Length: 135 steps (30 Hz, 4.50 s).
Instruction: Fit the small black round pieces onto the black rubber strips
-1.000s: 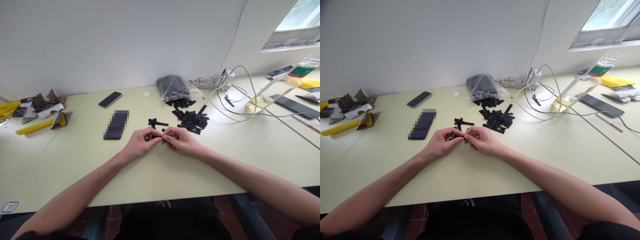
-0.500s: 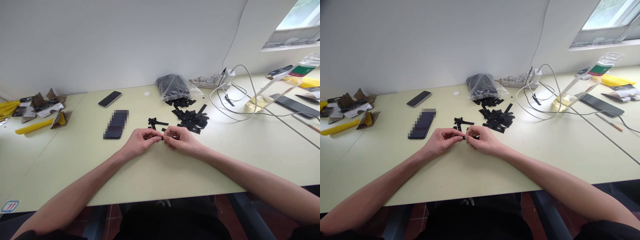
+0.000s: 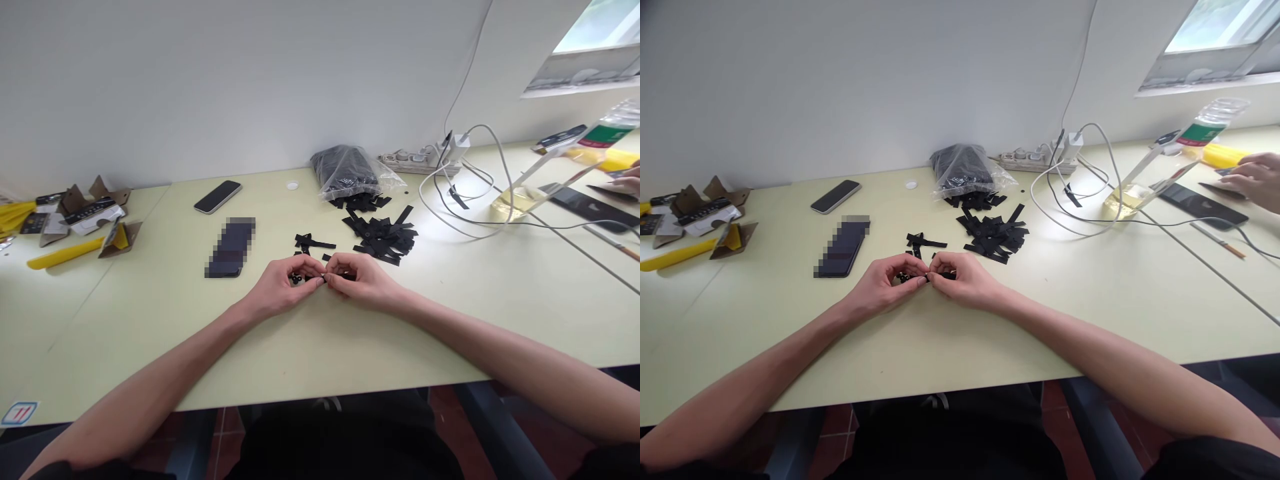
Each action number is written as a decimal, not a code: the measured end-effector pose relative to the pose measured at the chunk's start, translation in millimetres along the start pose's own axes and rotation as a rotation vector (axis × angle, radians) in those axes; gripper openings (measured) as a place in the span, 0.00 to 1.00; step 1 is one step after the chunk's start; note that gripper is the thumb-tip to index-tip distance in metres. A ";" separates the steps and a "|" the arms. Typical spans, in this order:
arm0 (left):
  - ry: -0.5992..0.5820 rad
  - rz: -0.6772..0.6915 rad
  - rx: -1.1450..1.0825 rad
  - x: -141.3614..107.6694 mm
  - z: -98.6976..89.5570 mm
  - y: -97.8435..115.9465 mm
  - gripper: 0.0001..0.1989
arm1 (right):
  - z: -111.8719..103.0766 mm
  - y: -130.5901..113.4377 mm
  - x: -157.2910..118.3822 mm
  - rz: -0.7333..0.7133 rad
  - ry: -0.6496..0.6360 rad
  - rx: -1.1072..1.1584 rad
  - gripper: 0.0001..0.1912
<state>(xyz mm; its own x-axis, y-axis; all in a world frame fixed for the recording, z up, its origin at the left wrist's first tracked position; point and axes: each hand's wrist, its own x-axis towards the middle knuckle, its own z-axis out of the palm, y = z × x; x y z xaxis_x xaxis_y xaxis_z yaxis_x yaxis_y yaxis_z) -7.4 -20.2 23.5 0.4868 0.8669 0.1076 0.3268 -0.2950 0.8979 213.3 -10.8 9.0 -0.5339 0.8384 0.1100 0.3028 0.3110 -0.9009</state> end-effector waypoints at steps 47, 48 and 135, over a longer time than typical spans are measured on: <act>0.001 -0.047 0.052 0.1 -5.3 3.5 0.09 | 1.7 -1.2 -0.8 0.037 -0.016 0.077 0.06; -0.007 -0.067 0.047 -0.1 -5.4 4.1 0.09 | 1.3 -1.6 -0.9 0.036 -0.016 0.070 0.06; 0.065 -0.048 0.172 0.0 -2.6 8.8 0.09 | 2.1 0.6 1.8 0.003 -0.001 0.082 0.14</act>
<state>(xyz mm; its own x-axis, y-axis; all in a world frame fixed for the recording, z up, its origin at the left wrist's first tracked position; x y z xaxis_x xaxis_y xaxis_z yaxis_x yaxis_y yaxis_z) -6.6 -21.7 32.4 0.4163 0.9039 0.0987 0.4846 -0.3124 0.8170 210.8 -10.0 7.8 -0.5340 0.8387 0.1067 0.2387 0.2706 -0.9326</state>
